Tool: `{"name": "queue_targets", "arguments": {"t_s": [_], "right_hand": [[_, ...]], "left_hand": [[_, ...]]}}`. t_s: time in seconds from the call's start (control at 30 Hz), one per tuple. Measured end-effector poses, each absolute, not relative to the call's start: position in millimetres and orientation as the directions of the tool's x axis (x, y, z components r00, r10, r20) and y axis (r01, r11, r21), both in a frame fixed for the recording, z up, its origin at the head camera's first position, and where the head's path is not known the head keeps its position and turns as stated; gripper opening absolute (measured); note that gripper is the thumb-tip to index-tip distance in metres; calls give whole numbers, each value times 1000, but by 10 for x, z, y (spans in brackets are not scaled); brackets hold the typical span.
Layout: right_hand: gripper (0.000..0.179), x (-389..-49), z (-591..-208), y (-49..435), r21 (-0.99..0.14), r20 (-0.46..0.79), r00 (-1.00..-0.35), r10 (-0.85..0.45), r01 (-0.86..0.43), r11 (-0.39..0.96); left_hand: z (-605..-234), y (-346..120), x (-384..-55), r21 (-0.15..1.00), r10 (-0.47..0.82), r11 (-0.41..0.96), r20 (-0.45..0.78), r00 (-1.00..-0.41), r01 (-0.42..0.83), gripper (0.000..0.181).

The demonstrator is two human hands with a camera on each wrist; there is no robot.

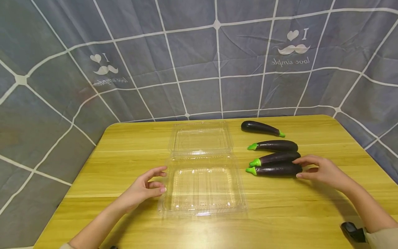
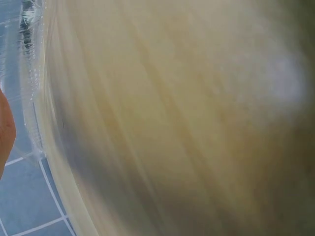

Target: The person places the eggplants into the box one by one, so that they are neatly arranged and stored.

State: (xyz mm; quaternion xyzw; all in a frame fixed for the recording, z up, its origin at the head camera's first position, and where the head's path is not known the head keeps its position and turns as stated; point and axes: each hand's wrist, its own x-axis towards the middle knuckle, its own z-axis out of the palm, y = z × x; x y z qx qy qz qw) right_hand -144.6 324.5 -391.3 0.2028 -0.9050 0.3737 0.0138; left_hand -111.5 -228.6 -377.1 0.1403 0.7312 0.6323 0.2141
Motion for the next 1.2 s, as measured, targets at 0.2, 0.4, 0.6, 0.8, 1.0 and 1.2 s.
{"name": "queue_targets", "arguments": {"t_s": [0.2, 0.4, 0.6, 0.8, 1.0, 1.2], "right_hand": [[37, -1461, -3929, 3232, -656, 192, -914, -359, -391, 646], [35, -1469, -3920, 3178, -659, 214, -909, -358, -405, 634], [37, -1478, -3918, 3157, -648, 197, -910, -365, -400, 648], [37, -1465, -3904, 3138, -647, 169, -912, -373, -389, 656], [36, -1444, -3888, 3115, -650, 134, -919, -372, -365, 667], [36, -1424, -3878, 3094, -656, 119, -915, -385, -363, 661]], "left_hand": [[-3764, -2279, -1128, 984, 465, 162, -139, -874, -71, 73], [-3765, -2280, -1134, 985, 456, 161, -137, -880, -70, 74], [-3750, -2276, -1145, 984, 451, 164, -141, -882, -73, 74], [-3756, -2276, -1147, 984, 449, 162, -142, -882, -76, 74], [-3771, -2275, -1138, 985, 453, 144, -147, -880, -90, 75], [-3779, -2276, -1133, 987, 454, 130, -149, -878, -100, 76]]}}
